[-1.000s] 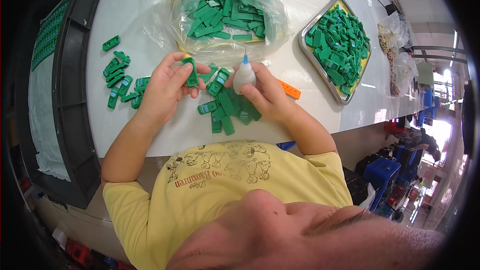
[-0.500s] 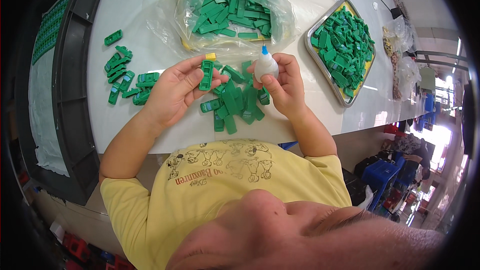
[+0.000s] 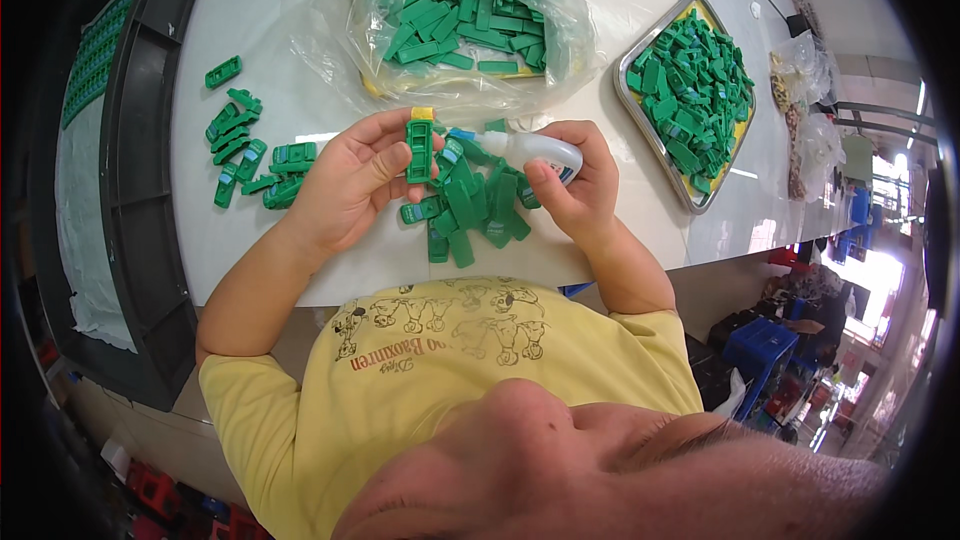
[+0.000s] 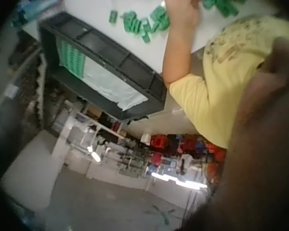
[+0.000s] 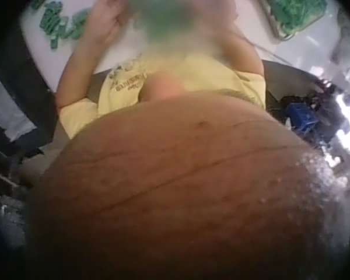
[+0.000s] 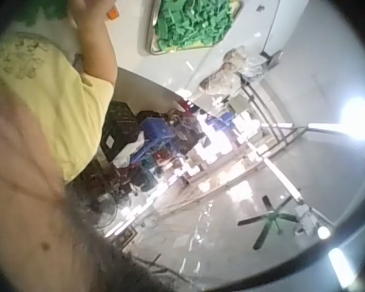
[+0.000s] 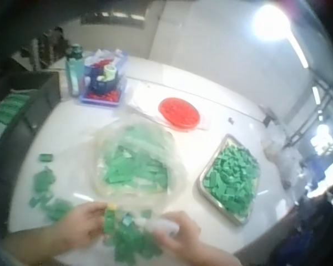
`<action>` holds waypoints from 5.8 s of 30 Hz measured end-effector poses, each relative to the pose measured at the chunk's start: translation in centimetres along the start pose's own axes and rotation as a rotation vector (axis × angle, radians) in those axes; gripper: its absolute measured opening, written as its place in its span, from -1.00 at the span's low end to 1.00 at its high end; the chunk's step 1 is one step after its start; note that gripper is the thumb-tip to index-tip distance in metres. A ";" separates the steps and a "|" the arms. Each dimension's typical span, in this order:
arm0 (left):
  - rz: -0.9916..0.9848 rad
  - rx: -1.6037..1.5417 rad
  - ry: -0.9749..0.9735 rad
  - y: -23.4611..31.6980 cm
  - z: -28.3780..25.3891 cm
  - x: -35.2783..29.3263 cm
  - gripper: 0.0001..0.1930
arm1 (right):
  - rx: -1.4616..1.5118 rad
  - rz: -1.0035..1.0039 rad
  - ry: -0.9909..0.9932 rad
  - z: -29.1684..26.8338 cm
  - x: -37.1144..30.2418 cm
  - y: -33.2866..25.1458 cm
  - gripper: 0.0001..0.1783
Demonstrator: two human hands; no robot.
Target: The person assembles plastic components by dispensing liquid glue onto them from a bottle and pressing matching plastic pieces together by hand.
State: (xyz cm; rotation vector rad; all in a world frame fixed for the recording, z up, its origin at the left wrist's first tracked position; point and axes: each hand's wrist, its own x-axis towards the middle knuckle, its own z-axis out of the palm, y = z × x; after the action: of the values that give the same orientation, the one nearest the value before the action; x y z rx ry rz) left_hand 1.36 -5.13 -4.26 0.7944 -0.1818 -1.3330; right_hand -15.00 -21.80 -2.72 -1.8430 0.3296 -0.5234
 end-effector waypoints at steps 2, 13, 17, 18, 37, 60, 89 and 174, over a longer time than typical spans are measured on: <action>0.000 0.009 0.018 -0.1 -0.1 0.0 -0.61 | -0.042 -0.014 -0.004 0.1 0.0 0.2 -0.69; -0.041 0.017 -0.018 -0.1 -0.7 -0.1 -0.62 | -0.193 -0.073 0.002 0.7 0.3 0.1 -0.69; -0.046 0.015 -0.030 -0.1 -0.7 -0.1 -0.62 | -0.200 -0.049 0.009 0.8 0.2 0.1 -0.69; -0.046 0.015 -0.030 -0.1 -0.7 -0.1 -0.62 | -0.219 -0.068 0.021 0.8 0.2 0.1 -0.68; -0.076 0.027 0.009 -1.0 0.0 0.5 -0.63 | -0.337 -0.269 -0.064 0.7 -0.6 -1.0 -0.59; -0.040 0.034 0.008 -2.7 1.1 2.2 -0.59 | -0.203 -0.119 0.102 -2.4 -1.3 0.5 -0.66; 0.164 0.075 0.028 -2.7 0.4 2.2 -0.57 | -0.294 -0.137 0.042 -1.4 -1.2 0.1 -0.65; 0.308 0.386 -0.069 1.2 2.0 -3.7 -0.68 | 0.534 0.419 0.029 0.7 3.0 -7.2 -0.74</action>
State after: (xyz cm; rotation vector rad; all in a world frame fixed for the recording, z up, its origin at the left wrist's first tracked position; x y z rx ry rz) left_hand 0.22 -2.52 -0.93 0.9981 -0.6055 -1.0443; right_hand -12.33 -20.31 4.47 -1.2074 0.5246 -0.3062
